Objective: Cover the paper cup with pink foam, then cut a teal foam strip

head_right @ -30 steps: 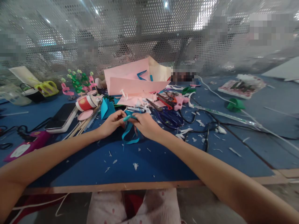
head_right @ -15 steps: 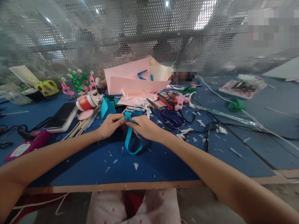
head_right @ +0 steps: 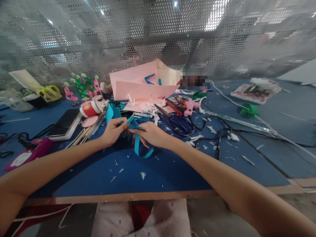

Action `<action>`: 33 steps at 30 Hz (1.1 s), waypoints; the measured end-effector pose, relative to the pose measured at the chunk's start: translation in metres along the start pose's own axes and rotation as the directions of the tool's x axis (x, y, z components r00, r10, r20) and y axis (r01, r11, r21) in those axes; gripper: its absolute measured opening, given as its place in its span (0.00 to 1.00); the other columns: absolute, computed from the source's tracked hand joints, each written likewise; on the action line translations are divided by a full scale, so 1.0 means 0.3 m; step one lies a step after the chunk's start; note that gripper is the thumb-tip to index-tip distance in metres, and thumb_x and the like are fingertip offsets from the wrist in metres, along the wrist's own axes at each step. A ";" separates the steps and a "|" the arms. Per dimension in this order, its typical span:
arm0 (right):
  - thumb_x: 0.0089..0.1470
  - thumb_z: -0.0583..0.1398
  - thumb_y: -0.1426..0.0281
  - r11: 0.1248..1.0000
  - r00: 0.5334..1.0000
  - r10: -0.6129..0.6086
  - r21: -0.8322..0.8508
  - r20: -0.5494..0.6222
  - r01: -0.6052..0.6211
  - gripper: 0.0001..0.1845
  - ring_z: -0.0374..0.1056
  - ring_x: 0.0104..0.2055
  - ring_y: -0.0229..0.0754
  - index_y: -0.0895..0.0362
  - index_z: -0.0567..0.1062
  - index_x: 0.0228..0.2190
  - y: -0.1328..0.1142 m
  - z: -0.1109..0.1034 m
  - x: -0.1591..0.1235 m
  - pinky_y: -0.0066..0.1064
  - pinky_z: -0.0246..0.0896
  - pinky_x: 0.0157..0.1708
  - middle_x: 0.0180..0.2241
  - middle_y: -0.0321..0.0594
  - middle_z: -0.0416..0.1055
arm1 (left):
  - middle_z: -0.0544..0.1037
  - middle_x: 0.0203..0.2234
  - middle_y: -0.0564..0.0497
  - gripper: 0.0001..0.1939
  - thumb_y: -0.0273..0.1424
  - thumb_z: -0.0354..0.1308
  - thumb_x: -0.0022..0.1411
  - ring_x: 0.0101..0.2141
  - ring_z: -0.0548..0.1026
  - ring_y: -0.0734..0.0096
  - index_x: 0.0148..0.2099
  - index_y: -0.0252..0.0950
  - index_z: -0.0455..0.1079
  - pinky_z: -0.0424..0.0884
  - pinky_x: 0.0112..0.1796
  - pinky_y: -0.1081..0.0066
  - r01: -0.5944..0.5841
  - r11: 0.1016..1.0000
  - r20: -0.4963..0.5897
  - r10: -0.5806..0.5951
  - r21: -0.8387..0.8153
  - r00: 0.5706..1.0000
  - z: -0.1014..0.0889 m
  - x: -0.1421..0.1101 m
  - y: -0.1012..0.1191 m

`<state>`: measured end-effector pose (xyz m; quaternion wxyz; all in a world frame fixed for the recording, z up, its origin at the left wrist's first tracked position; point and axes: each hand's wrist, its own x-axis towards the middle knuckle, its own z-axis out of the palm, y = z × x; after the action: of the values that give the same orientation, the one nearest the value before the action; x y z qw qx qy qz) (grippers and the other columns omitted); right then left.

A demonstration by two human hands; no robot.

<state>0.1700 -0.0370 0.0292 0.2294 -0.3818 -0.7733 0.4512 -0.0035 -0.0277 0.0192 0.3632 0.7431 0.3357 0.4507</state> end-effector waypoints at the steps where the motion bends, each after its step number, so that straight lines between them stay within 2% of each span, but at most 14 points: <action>1: 0.55 0.52 0.58 1.000 1.000 0.008 0.029 -0.026 -0.008 0.20 0.55 0.10 0.30 0.59 0.70 0.22 0.003 -0.006 0.003 0.24 0.53 0.15 0.08 0.30 0.61 | 0.66 0.14 0.55 0.21 0.45 0.53 0.55 0.18 0.62 0.80 0.20 0.34 0.62 0.58 0.22 0.76 0.018 0.999 -0.043 -0.019 -0.029 0.999 -0.001 0.003 -0.004; 6: 0.57 0.50 0.57 0.993 0.985 -0.002 0.113 -0.174 0.022 0.26 0.56 0.10 0.29 0.57 0.66 0.14 0.010 -0.025 0.013 0.26 0.55 0.18 0.08 0.33 0.61 | 0.64 0.15 0.56 0.17 0.39 0.54 0.56 0.17 0.63 0.80 0.21 0.36 0.59 0.61 0.21 0.75 0.114 0.973 -0.248 -0.163 -0.200 0.955 -0.008 0.023 -0.047; 9: 0.56 0.51 0.57 0.989 0.956 -0.016 0.135 -0.294 0.058 0.27 0.56 0.11 0.30 0.57 0.62 0.12 0.010 -0.026 0.014 0.27 0.55 0.19 0.08 0.33 0.60 | 0.64 0.17 0.55 0.13 0.37 0.51 0.58 0.19 0.65 0.78 0.24 0.36 0.61 0.65 0.23 0.74 0.142 0.979 -0.311 -0.183 -0.149 0.933 -0.011 0.028 -0.067; 10: 0.56 0.51 0.56 0.989 0.948 -0.015 0.137 -0.318 0.061 0.26 0.55 0.11 0.30 0.56 0.62 0.12 0.009 -0.024 0.015 0.27 0.54 0.18 0.08 0.33 0.60 | 0.67 0.20 0.54 0.12 0.37 0.51 0.59 0.22 0.67 0.76 0.27 0.36 0.63 0.67 0.26 0.72 0.123 0.990 -0.327 -0.140 -0.073 0.935 -0.011 0.026 -0.069; 12: 0.54 0.52 0.54 0.989 0.943 -0.017 0.133 -0.334 0.065 0.24 0.53 0.10 0.29 0.57 0.63 0.15 0.008 -0.021 0.016 0.26 0.51 0.16 0.09 0.31 0.59 | 0.71 0.31 0.49 0.12 0.39 0.52 0.59 0.33 0.71 0.70 0.38 0.36 0.66 0.69 0.35 0.67 0.031 0.987 -0.323 0.021 0.155 0.946 -0.006 0.017 -0.069; 14: 0.52 0.53 0.51 0.990 0.946 -0.029 0.120 -0.322 0.071 0.24 0.53 0.10 0.30 0.56 0.63 0.17 0.008 -0.015 0.017 0.26 0.50 0.15 0.09 0.30 0.59 | 0.70 0.42 0.44 0.21 0.43 0.52 0.58 0.44 0.67 0.62 0.48 0.35 0.63 0.65 0.45 0.60 -0.109 0.913 -0.244 0.218 0.394 0.945 0.001 0.004 -0.065; 16: 0.50 0.52 0.48 0.990 0.950 -0.035 0.122 -0.312 0.077 0.26 0.55 0.11 0.30 0.56 0.62 0.17 0.012 -0.009 0.017 0.26 0.51 0.15 0.10 0.30 0.59 | 0.67 0.47 0.40 0.29 0.49 0.50 0.56 0.49 0.63 0.58 0.54 0.34 0.59 0.60 0.50 0.55 -0.234 0.799 -0.127 0.359 0.553 0.925 0.008 -0.007 -0.059; 18: 0.48 0.51 0.45 0.990 0.949 -0.038 0.120 -0.312 0.079 0.27 0.55 0.12 0.30 0.56 0.61 0.18 0.019 -0.002 0.017 0.26 0.52 0.15 0.12 0.30 0.59 | 0.65 0.49 0.38 0.37 0.53 0.51 0.52 0.50 0.61 0.54 0.56 0.33 0.55 0.58 0.51 0.52 -0.307 0.707 -0.063 0.445 0.637 0.893 0.013 -0.015 -0.053; 21: 0.51 0.48 0.45 0.995 0.942 -0.090 0.002 -0.322 0.096 0.28 0.55 0.15 0.30 0.57 0.62 0.19 0.024 0.002 0.014 0.26 0.51 0.17 0.14 0.31 0.60 | 0.62 0.51 0.35 0.47 0.57 0.54 0.45 0.52 0.60 0.51 0.60 0.31 0.49 0.57 0.52 0.51 -0.332 0.629 -0.083 0.536 0.703 0.840 0.013 -0.023 -0.041; 24: 0.56 0.48 0.53 0.980 0.939 -0.160 -0.166 -0.305 0.113 0.23 0.57 0.17 0.33 0.57 0.64 0.20 0.014 -0.002 0.005 0.27 0.53 0.20 0.15 0.33 0.62 | 0.62 0.51 0.35 0.50 0.56 0.57 0.45 0.53 0.60 0.50 0.62 0.33 0.45 0.56 0.53 0.51 -0.354 0.552 -0.086 0.618 0.755 0.782 0.015 -0.033 -0.029; 26: 0.57 0.49 0.60 0.964 0.940 -0.191 -0.236 -0.282 0.125 0.17 0.60 0.18 0.35 0.57 0.66 0.24 0.005 -0.007 -0.001 0.27 0.55 0.22 0.16 0.33 0.64 | 0.64 0.51 0.35 0.49 0.54 0.58 0.45 0.53 0.61 0.50 0.61 0.33 0.47 0.55 0.53 0.51 -0.361 0.507 -0.071 0.649 0.783 0.758 0.018 -0.039 -0.024; 28: 0.57 0.49 0.65 0.939 0.940 -0.243 -0.302 -0.241 0.166 0.12 0.63 0.20 0.36 0.57 0.68 0.28 -0.001 -0.012 -0.005 0.28 0.57 0.25 0.17 0.34 0.66 | 0.68 0.48 0.37 0.46 0.52 0.60 0.45 0.52 0.62 0.50 0.59 0.32 0.52 0.53 0.54 0.50 -0.391 0.484 -0.012 0.639 0.783 0.769 0.019 -0.042 -0.024; 30: 0.57 0.48 0.69 0.900 0.930 -0.315 -0.370 -0.189 0.230 0.11 0.65 0.23 0.37 0.57 0.69 0.31 -0.002 -0.014 -0.009 0.29 0.58 0.27 0.20 0.36 0.68 | 0.73 0.42 0.40 0.41 0.49 0.61 0.46 0.50 0.64 0.51 0.57 0.32 0.57 0.52 0.54 0.49 -0.430 0.502 0.067 0.589 0.751 0.806 0.017 -0.041 -0.027; 33: 0.57 0.48 0.70 0.843 0.913 -0.384 -0.456 -0.140 0.284 0.10 0.66 0.26 0.38 0.57 0.68 0.33 0.003 -0.013 -0.013 0.29 0.58 0.28 0.27 0.39 0.70 | 0.76 0.33 0.45 0.30 0.45 0.62 0.47 0.45 0.67 0.55 0.49 0.34 0.66 0.59 0.49 0.52 -0.383 0.613 0.062 0.477 0.691 0.876 0.011 -0.034 -0.034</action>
<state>0.1753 -0.0380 0.0303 0.3021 -0.3299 -0.8766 0.1775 -0.0060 -0.0316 0.0053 -0.0783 0.8513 0.3117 0.4148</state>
